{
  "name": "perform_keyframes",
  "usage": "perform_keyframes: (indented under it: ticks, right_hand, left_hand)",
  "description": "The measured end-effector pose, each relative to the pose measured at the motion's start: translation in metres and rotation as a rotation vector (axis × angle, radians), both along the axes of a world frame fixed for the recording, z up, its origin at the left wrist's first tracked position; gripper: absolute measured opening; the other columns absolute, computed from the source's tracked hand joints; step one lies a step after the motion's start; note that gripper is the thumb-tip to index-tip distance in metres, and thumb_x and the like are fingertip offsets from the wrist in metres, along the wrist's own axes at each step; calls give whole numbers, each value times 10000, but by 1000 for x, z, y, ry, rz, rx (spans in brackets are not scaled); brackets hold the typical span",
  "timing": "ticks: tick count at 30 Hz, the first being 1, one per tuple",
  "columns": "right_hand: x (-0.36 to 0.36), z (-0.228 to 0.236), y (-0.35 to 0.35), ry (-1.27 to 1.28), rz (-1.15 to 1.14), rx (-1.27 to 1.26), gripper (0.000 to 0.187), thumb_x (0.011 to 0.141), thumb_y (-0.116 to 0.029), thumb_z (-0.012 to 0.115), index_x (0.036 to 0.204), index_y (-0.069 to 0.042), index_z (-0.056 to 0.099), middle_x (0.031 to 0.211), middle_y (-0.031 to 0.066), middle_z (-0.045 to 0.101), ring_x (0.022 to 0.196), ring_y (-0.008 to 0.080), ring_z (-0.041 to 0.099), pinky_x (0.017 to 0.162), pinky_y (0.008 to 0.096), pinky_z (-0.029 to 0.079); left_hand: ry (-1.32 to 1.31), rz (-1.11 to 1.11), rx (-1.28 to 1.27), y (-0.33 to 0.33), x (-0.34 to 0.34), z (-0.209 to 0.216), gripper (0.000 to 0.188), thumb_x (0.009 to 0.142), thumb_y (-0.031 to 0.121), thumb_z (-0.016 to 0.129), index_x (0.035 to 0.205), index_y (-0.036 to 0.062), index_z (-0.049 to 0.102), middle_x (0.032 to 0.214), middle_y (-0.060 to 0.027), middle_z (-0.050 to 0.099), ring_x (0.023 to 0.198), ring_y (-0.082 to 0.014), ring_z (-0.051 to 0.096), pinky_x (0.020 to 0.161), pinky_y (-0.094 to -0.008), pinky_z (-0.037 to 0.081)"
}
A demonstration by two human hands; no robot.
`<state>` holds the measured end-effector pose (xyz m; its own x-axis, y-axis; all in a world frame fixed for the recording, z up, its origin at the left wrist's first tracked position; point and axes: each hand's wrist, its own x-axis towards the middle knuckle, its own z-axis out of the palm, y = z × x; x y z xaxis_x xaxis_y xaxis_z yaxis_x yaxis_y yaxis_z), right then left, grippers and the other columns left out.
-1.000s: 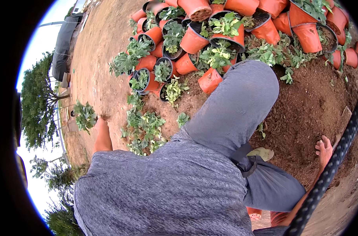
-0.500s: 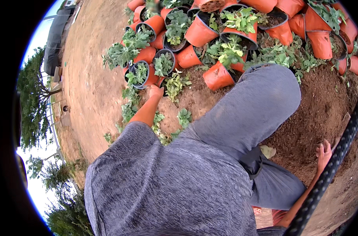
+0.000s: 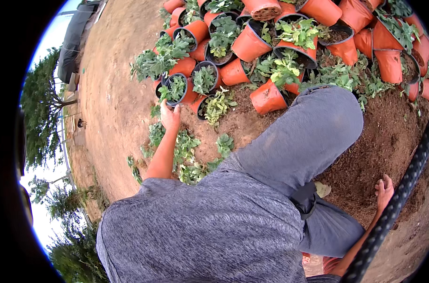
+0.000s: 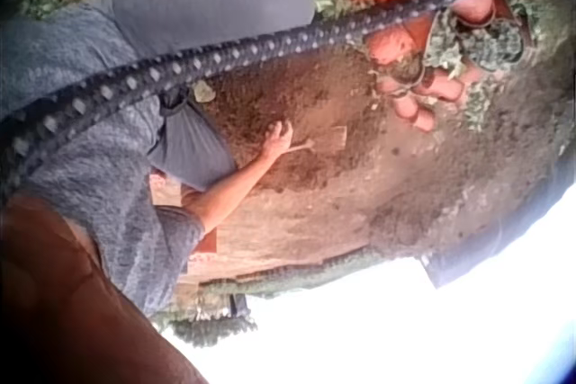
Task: The person sits on the ground and repeatedly picks up small potted plants, removes them from their pots, and places them into a larger pile of soil. They use a small hand trowel to assist with the soil and handle multiple plants one at a time.
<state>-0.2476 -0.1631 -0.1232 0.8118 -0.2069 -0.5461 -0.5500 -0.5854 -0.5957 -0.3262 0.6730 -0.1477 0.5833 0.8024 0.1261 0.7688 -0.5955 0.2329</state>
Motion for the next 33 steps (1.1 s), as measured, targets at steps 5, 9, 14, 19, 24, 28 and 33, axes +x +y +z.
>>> perform_keyframes:
  ticks: [5, 9, 14, 19, 24, 28, 33]
  right_hand:
    - [13, 16, 13, -31, 12, 46, 392, 932, -154, 539, 1293, -4, 508, 896, 42, 604, 727, 100, 595, 527, 202, 441]
    - [7, 37, 17, -100, -109, 160, 398, 944, -154, 529, 1313, -11, 492, 970, 55, 622, 772, 107, 614, 576, 206, 470]
    - [18, 59, 51, -226, -211, 260, 421, 957, -218, 553, 1321, -17, 489, 1043, 86, 634, 857, 124, 631, 653, 215, 509]
    - [52, 97, 111, -423, -155, 524, 486, 923, -243, 576, 1341, -18, 477, 1171, 137, 614, 1039, 209, 620, 791, 292, 521]
    - [74, 131, 125, -762, -196, 840, 854, 781, -439, 740, 1418, -14, 362, 1358, 152, 489, 1233, 257, 504, 889, 375, 501]
    - [58, 132, 104, -934, -370, 934, 1177, 552, -530, 888, 1415, 17, 305, 1388, 120, 453, 1287, 230, 440, 1081, 394, 353]
    - [33, 120, 81, -870, -503, 1094, 1134, 554, -549, 879, 1386, 4, 342, 1375, 112, 467, 1283, 222, 446, 1087, 400, 347]
  left_hand:
    - [160, -12, -184, 45, 17, -12, 317, 800, 368, 701, 894, 67, 672, 840, -174, 682, 814, -354, 652, 763, -444, 501]
    - [28, -116, -181, -21, 47, 54, 273, 803, 300, 702, 828, 31, 658, 793, -165, 674, 771, -312, 648, 713, -411, 488]
    - [-292, -488, -516, -136, 113, 108, 122, 823, 93, 700, 864, 11, 620, 806, -81, 576, 731, -187, 586, 678, -314, 471]
    - [-491, -1151, -555, -294, 212, 183, 101, 820, 37, 690, 860, 24, 598, 833, -62, 520, 733, -166, 560, 663, -289, 453]
    - [-280, -1737, -532, -428, 263, 250, 167, 782, 89, 712, 871, 41, 578, 810, -73, 495, 746, -227, 541, 672, -324, 439]
    - [-383, -2122, -742, -532, 259, 246, 510, 770, 144, 758, 1210, 42, 522, 1104, -136, 579, 994, -257, 596, 858, -367, 475]
    - [257, -1779, -1787, -601, 259, 182, 1136, 624, 377, 886, 1464, 20, 210, 1398, -155, 417, 1311, -262, 401, 1100, -422, 316]
